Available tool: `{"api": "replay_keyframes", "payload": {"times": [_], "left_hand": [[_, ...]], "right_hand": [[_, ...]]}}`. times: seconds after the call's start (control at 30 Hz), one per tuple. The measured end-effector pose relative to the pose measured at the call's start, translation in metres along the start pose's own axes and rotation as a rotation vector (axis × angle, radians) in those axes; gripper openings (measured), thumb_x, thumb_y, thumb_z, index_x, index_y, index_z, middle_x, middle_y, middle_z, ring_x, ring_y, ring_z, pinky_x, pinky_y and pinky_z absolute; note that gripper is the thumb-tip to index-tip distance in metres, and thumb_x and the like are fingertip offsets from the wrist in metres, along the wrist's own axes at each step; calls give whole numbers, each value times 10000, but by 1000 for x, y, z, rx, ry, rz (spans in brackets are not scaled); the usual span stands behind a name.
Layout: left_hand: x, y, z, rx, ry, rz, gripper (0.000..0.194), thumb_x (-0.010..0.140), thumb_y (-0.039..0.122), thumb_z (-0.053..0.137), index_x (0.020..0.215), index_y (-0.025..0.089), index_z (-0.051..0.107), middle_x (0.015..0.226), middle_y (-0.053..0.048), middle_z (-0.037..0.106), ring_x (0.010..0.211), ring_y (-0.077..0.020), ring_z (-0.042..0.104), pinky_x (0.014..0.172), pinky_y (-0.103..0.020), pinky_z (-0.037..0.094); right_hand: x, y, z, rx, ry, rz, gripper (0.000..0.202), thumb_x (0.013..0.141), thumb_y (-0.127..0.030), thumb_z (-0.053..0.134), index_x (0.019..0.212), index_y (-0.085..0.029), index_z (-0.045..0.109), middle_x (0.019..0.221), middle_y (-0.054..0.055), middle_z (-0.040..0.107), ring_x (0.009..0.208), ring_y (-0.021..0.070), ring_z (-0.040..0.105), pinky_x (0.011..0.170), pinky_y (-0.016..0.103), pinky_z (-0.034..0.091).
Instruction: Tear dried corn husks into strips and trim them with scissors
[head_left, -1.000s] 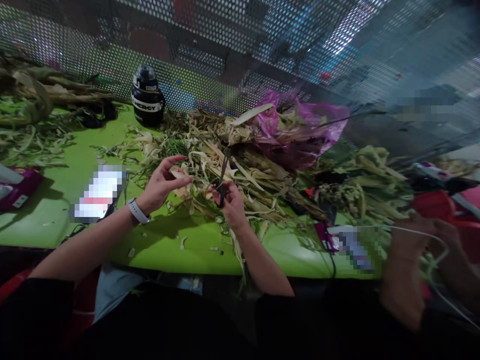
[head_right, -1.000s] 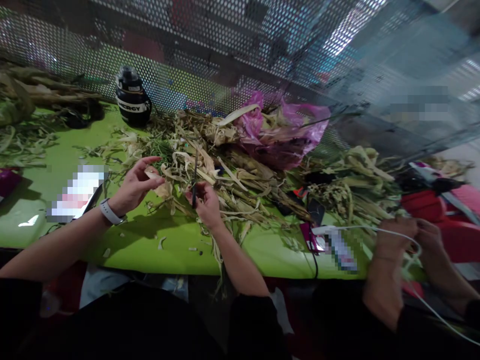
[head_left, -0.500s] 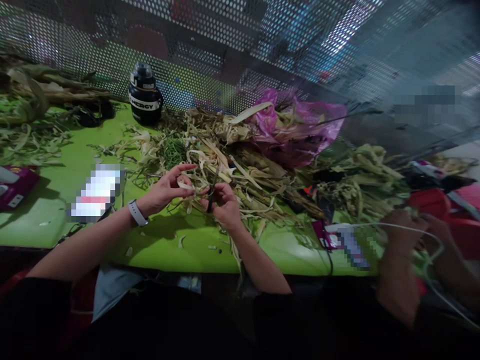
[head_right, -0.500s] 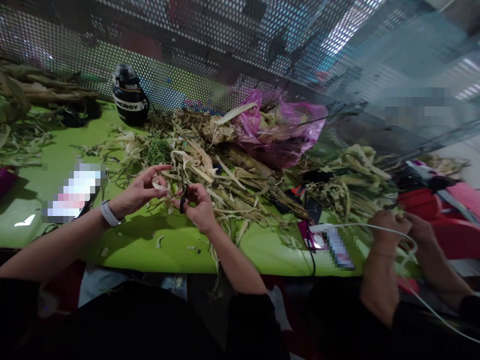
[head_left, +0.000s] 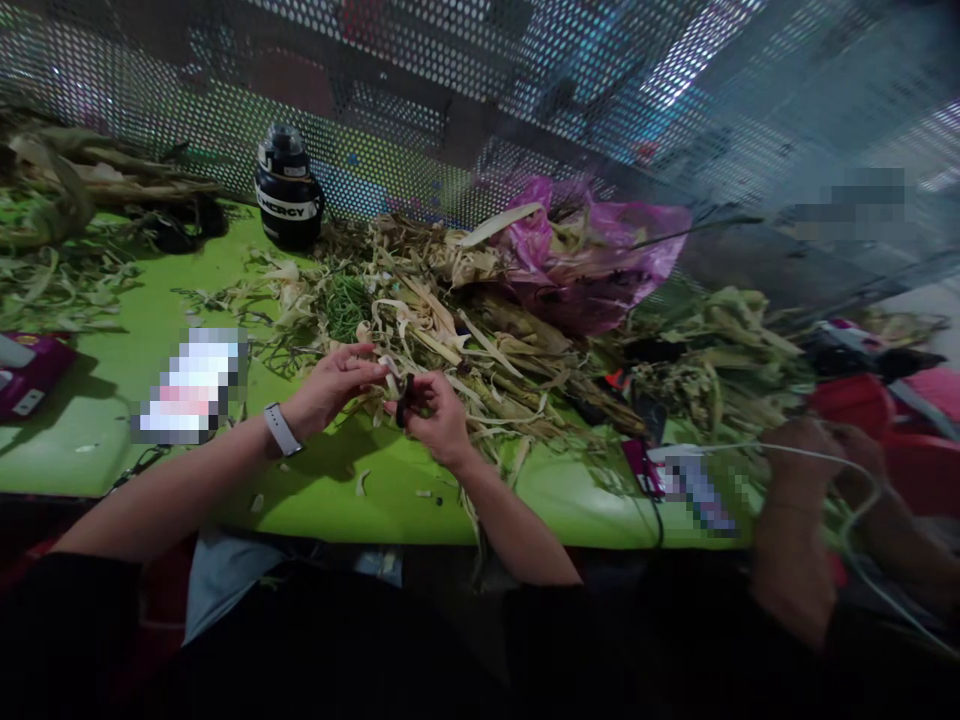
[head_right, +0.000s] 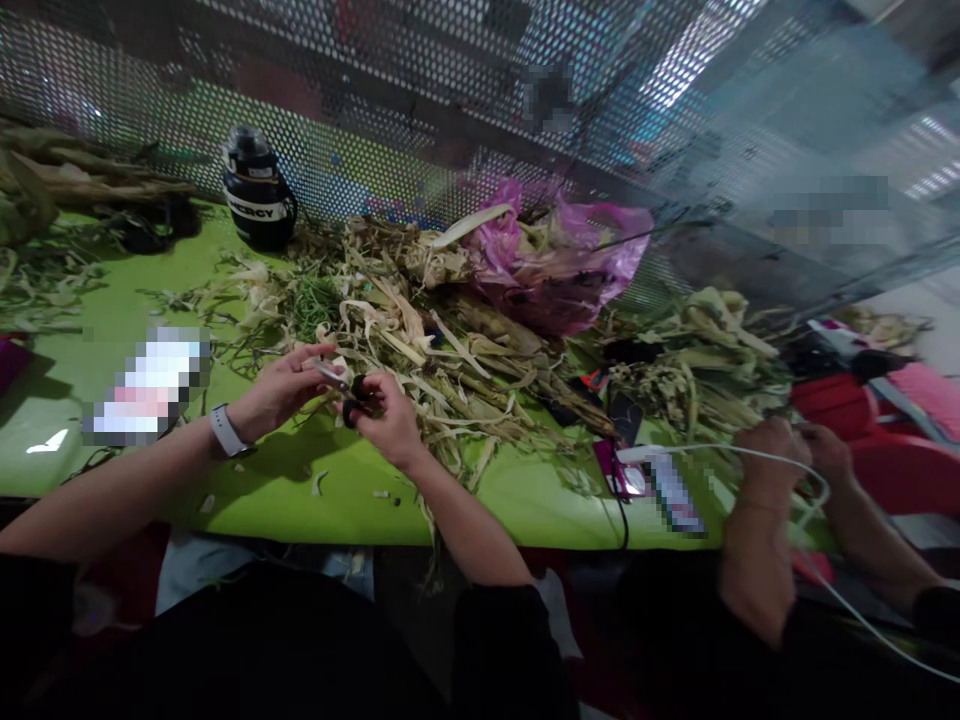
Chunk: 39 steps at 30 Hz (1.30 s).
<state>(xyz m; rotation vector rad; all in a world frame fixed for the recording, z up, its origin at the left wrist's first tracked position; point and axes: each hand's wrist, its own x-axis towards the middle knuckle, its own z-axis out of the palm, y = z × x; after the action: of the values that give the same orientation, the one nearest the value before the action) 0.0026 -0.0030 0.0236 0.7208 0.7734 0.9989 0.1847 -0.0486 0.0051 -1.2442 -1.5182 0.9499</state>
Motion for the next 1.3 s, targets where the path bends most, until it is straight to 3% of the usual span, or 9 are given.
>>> {"api": "replay_keyframes", "payload": {"times": [0.13,0.37,0.47,0.6,0.67,0.8,0.97,1.17,1.3], "left_hand": [[0,-7,4,-28,9,-14,379,575,170,878,888,139,666,768,-46,730,646,-127,664,600,-229,514],[-5,-14,7,-73,-70,-13,247,609,206,866,793,140,716,805,-37,717,676,-93,635,632,-198,495],[-7,-8,6,-71,-94,25,215,655,240,851,774,145,699,746,-14,673,618,-74,588,576,-184,475],[-10,12,4,-29,-126,197,214,747,316,793,845,169,672,724,-3,647,631,-93,598,613,-213,509],[-9,22,2,62,-92,306,216,766,322,778,866,166,666,685,12,622,580,-73,564,563,-185,475],[-6,31,-2,244,-26,487,236,788,336,758,913,162,661,706,8,626,595,-65,556,559,-165,458],[-4,34,-6,309,-39,532,206,819,341,725,913,173,650,697,16,580,585,-60,518,553,-166,448],[-7,35,-7,458,-232,413,208,845,340,694,934,157,650,699,16,567,523,-47,445,477,-168,377],[-7,38,-7,534,-235,379,222,842,350,691,927,149,652,680,19,560,516,-50,429,469,-173,357]], "right_hand": [[-3,7,2,-204,-8,-94,336,691,-291,714,968,-223,537,901,21,629,709,145,585,698,310,508],[-2,8,3,-292,53,-144,290,699,-303,659,958,-228,552,882,38,649,663,164,596,667,328,505],[-4,6,2,-297,25,-197,284,709,-306,661,965,-230,566,909,53,663,665,171,608,679,340,513],[-6,1,-4,-218,161,-236,311,718,-330,694,981,-232,559,910,49,661,699,173,611,709,344,516],[-4,-3,-8,-127,165,-175,325,704,-360,722,945,-225,551,852,30,642,698,166,600,690,328,510],[3,-15,-11,80,-52,89,374,670,-450,754,821,-208,511,689,-23,571,608,124,542,570,257,464],[7,-25,-13,229,-305,282,426,664,-497,756,780,-203,470,650,-41,558,502,77,490,434,197,376],[7,-26,-15,268,-281,276,462,600,-474,805,783,-195,486,657,-38,577,501,68,482,426,190,371],[10,-23,-14,268,-240,249,434,583,-451,826,723,-188,511,622,-52,543,501,61,479,459,193,402]]}}
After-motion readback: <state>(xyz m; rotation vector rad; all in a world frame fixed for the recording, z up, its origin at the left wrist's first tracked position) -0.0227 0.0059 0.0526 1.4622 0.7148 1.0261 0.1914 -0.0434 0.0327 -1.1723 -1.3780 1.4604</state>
